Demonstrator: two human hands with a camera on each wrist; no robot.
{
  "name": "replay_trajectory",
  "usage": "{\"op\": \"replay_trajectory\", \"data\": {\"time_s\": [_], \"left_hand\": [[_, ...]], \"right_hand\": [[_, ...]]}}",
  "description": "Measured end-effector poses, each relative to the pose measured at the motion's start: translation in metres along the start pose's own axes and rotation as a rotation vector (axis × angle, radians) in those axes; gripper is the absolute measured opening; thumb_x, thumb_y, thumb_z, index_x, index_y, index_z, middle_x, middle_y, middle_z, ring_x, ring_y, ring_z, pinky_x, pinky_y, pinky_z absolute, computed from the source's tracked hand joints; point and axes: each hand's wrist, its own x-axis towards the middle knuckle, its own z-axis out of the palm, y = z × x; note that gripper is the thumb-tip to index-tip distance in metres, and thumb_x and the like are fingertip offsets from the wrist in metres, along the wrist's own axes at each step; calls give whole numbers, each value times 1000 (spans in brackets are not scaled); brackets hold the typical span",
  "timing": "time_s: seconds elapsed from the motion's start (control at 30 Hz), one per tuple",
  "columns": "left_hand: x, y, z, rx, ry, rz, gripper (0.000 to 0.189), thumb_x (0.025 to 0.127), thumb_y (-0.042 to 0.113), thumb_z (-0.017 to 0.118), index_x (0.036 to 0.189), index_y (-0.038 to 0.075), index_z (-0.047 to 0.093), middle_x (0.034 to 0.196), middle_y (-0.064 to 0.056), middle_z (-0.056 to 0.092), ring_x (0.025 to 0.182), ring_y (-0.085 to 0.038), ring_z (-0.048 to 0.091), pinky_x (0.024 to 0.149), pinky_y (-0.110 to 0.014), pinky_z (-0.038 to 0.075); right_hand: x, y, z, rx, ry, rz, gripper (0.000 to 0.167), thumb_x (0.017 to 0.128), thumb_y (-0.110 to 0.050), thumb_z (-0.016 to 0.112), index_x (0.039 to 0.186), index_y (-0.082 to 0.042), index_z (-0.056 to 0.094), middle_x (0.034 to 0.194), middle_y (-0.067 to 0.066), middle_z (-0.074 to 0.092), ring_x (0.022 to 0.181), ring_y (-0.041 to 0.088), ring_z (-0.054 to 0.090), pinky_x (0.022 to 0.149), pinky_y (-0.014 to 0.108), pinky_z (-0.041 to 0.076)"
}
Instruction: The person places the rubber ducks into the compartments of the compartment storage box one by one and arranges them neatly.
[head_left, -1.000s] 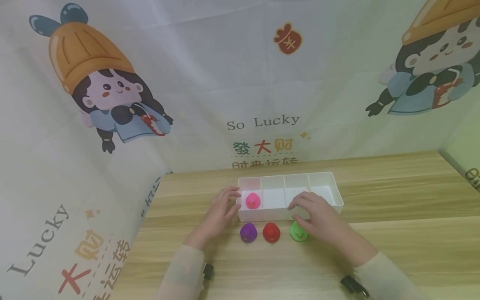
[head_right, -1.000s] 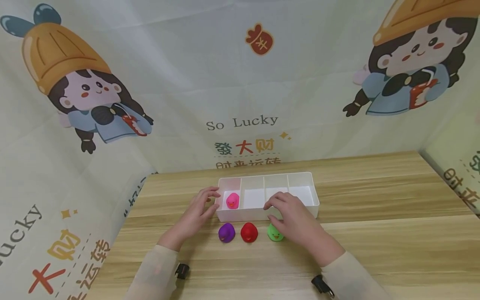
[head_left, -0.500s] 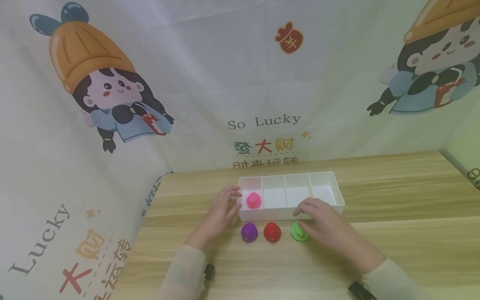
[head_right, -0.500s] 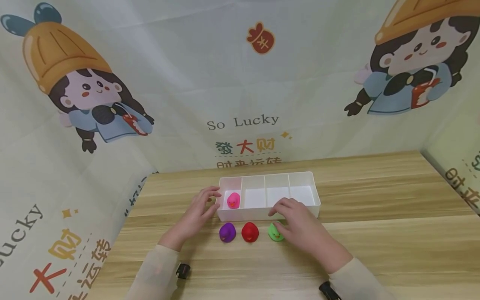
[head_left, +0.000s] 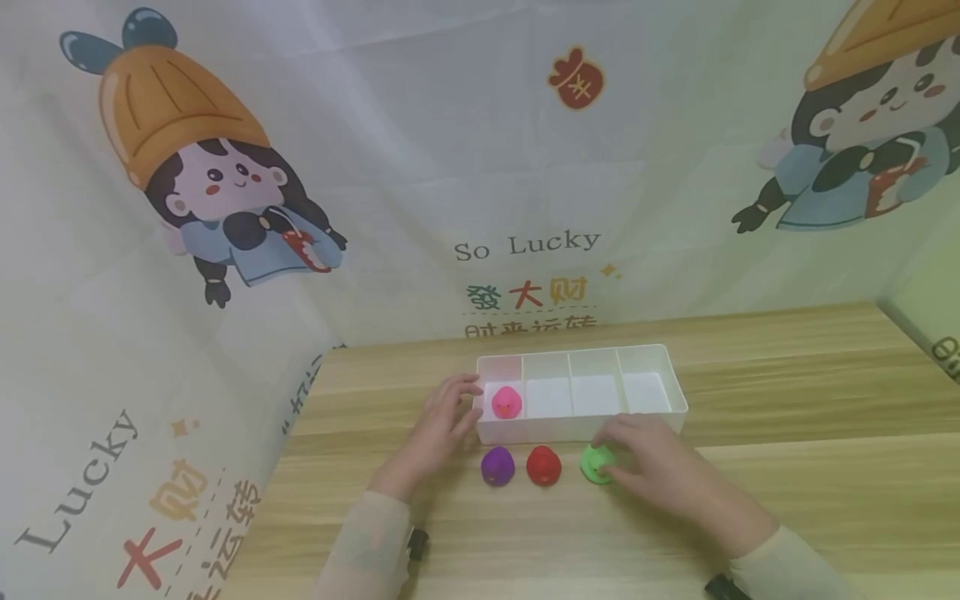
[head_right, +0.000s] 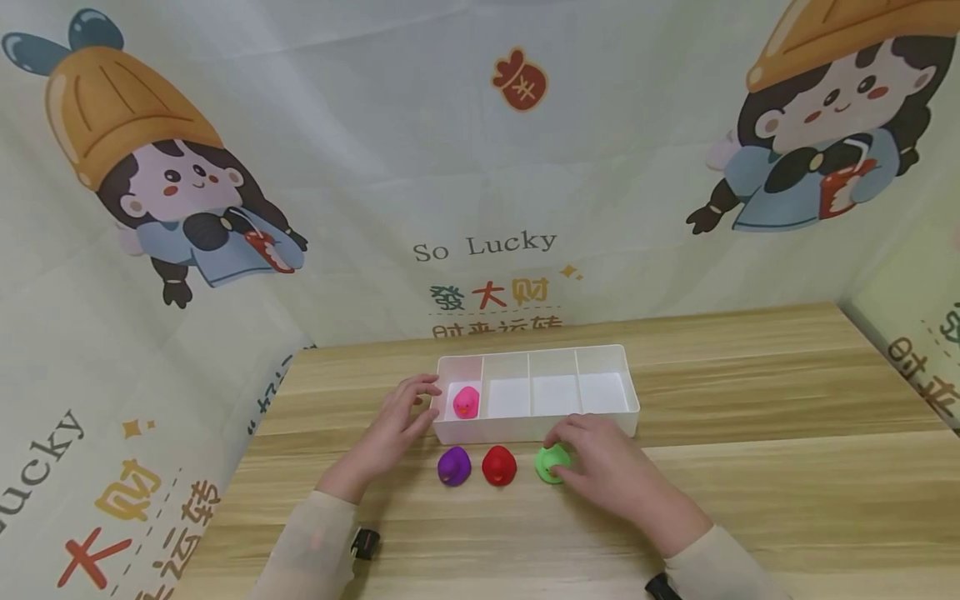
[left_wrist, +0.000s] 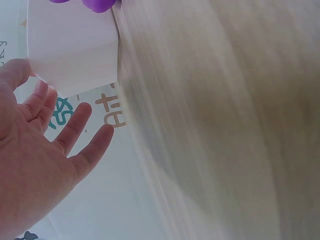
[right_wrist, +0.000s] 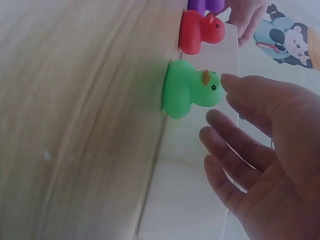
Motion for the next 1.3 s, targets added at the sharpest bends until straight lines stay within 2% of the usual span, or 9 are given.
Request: {"op": "replay_trajectory", "data": {"time_s": [0.17, 0.43, 0.8, 1.0, 1.3], "left_hand": [[-1, 1, -1, 7, 2, -15, 26, 89, 19, 52, 113, 11, 48, 135, 3, 34, 119, -16, 31, 96, -38, 32], [-1, 0, 0, -2, -14, -14, 26, 90, 19, 52, 114, 12, 47, 135, -1, 33, 120, -18, 29, 97, -41, 31], [0, 2, -1, 7, -9, -28, 26, 89, 19, 52, 114, 12, 47, 135, 0, 34, 118, -18, 31, 96, -40, 32], [1, 2, -1, 20, -10, -30, 26, 89, 19, 52, 114, 13, 47, 135, 4, 33, 115, -19, 35, 95, -39, 33], [0, 1, -1, 17, -18, -36, 26, 90, 20, 51, 114, 13, 47, 135, 1, 33, 116, -18, 34, 94, -38, 34]], "right_hand": [[-2, 2, 2, -15, -3, -19, 30, 68, -24, 74, 94, -19, 61, 91, -13, 57, 89, 6, 50, 82, 30, 43], [-3, 0, 2, -2, 4, -38, 31, 65, -21, 76, 92, -18, 61, 90, -12, 57, 87, 8, 52, 79, 30, 44], [-2, -2, 4, 19, -5, 10, 29, 64, -20, 77, 87, -19, 59, 83, -12, 56, 77, 9, 52, 70, 27, 46], [-1, -5, 5, 20, -6, 27, 29, 64, -18, 77, 86, -19, 59, 83, -13, 56, 77, 7, 52, 71, 25, 47], [1, -3, 4, 33, -1, 40, 28, 66, -20, 76, 88, -21, 58, 83, -14, 56, 80, 8, 52, 74, 27, 46]]}}
